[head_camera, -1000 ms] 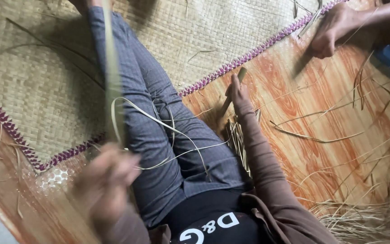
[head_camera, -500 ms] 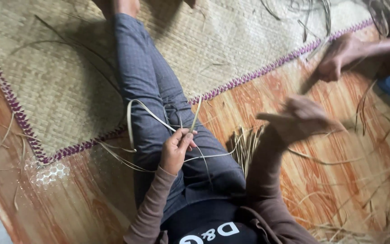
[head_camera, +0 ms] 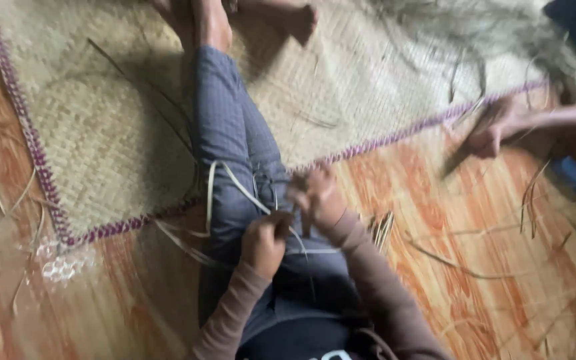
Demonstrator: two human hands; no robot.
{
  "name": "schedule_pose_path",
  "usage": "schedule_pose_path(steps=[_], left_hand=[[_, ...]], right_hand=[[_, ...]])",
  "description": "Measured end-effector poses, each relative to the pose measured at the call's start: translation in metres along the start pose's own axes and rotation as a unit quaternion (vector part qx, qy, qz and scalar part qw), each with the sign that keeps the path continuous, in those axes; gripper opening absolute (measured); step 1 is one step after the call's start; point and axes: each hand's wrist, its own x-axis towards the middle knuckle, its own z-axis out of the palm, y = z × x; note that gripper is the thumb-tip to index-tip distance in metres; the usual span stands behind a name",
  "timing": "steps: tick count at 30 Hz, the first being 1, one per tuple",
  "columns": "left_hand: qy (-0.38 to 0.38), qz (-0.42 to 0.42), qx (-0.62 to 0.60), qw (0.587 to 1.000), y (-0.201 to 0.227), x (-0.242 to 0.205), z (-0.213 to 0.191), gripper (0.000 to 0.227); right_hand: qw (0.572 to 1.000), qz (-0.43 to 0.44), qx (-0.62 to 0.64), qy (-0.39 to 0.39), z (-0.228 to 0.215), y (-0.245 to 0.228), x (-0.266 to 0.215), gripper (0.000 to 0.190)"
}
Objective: Stripping thin fibers or strips from bamboo stalks using a small wooden hand tool while sitting on the floor.
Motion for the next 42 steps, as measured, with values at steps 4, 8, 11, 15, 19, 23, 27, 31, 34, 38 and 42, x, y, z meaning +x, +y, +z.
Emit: schedule_pose_path(steps=[4,8,11,15,19,23,27,31,34,38,42], left_hand=[[0.121,0.147,0.167,0.968,-0.014,-0.002,0.012,0.004],[0.114,0.167,0.182,0.962,0.009,-0.003,0.007,0.015],[0.049,0.141,0.048,0.988,0.036,-0.012,-0.015,0.023],[-0.010,0.093,-0.018,0.995,0.063,-0.033,-0.050,0.019],[-0.049,0.034,-0.061,0.996,0.084,-0.057,-0.080,0.011],[-0.013,0.005,-0.139,0.990,0.065,-0.035,-0.074,0.010],[0.042,-0.007,-0.152,0.987,0.022,-0.002,-0.020,0.016],[0.051,-0.004,-0.098,0.994,0.008,0.012,0.001,0.016],[0.036,0.012,-0.034,0.999,0.006,0.013,-0.001,0.016],[0.024,0.079,0.086,0.993,0.000,0.013,-0.013,0.016],[-0.016,0.088,0.102,0.991,-0.007,-0.004,-0.037,0.018]], right_hand=[[0.980,0.081,0.148,-0.107,-0.010,-0.022,0.006,0.043],[0.986,0.103,0.105,-0.082,0.006,-0.010,-0.012,0.038],[0.991,0.122,0.010,-0.045,0.048,0.049,-0.058,0.032],[0.965,0.245,-0.059,-0.072,0.068,0.101,-0.074,0.047],[0.883,0.375,-0.171,-0.224,0.077,0.164,-0.116,0.043],[0.718,0.641,0.247,-0.115,-0.002,0.081,-0.025,0.030],[0.682,0.588,0.428,-0.080,0.018,0.027,-0.073,0.038],[0.739,0.456,0.462,-0.182,0.026,-0.008,-0.098,0.034],[0.711,0.476,0.482,-0.190,0.024,-0.017,-0.091,0.034],[0.599,0.511,0.603,-0.129,0.038,-0.012,-0.103,0.043],[0.479,0.551,0.678,-0.086,0.007,0.002,-0.076,0.052]])
